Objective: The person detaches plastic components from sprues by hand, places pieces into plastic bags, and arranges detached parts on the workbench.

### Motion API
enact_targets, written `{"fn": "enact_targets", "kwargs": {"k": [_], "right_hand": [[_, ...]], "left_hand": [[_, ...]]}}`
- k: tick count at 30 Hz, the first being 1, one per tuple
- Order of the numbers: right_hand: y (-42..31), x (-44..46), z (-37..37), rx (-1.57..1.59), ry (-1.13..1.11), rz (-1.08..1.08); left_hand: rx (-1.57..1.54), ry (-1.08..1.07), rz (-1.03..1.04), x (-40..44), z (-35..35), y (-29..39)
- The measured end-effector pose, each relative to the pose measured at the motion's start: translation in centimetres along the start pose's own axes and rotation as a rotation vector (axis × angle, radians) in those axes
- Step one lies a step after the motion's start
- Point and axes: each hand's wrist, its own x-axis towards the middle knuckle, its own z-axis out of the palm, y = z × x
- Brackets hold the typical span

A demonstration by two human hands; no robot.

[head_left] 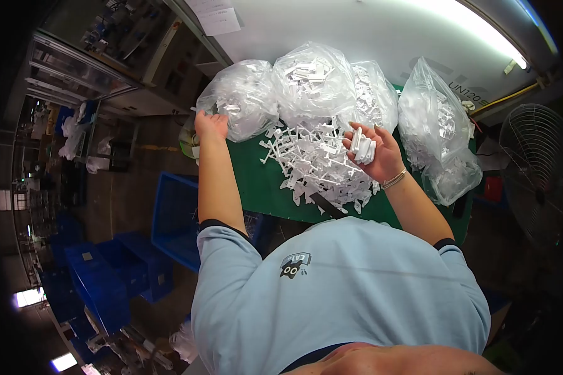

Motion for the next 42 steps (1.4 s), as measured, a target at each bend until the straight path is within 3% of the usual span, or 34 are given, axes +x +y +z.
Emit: {"fn": "enact_targets", "kwargs": {"k": [6, 13, 15, 24, 29, 31, 32, 36, 39, 41, 42], "right_hand": [[-1.6, 5.0, 2.6, -0.009, 0.076, -0.113], [-3.1, 11.5, 3.9, -0.011, 0.172, -0.216], [-3.8, 12.6, 4.4, 0.006, 0.077, -0.222], [-5.6, 13.9, 7.8, -0.027, 0.194, -0.297], [-6.1, 11.4, 8.1, -0.129, 0.196, -0.253], [-6.7, 9.2, 7.4, -0.207, 0.000, -0.223], [-7.0, 7.5, 7.3, -0.223, 0.034, -0.216], [-8.1, 0.5, -1.3, -0.369, -0.056, -0.182], [-6.9, -5.4, -9.3, -0.499, 0.375, -0.081], [-4.8, -8.7, -14.0, -0.636, 0.587, -0.010], [-3.8, -9.9, -16.3, -0.774, 0.650, 0.068]], "left_hand": [[0.066, -0.108, 0.038, -2.1, -4.6, -1.1], [0.070, 0.014, -0.135, -9.9, -12.7, -6.1], [0.137, 0.040, -0.217, -11.0, -14.8, -7.3], [0.177, -0.013, -0.248, -12.2, -15.6, -8.8], [0.195, -0.023, -0.255, -13.2, -14.9, -9.9], [0.205, -0.010, -0.263, -13.7, -15.3, -10.8], [0.236, 0.007, -0.212, -14.0, -15.6, -11.4], [0.350, 0.084, -0.158, -16.7, -16.9, -15.5], [0.626, 0.067, -0.068, -20.2, -17.1, -20.5], [0.865, -0.116, 0.032, -21.3, -18.7, -25.1], [1.119, -0.187, 0.200, -23.1, -17.7, -26.4]]}}
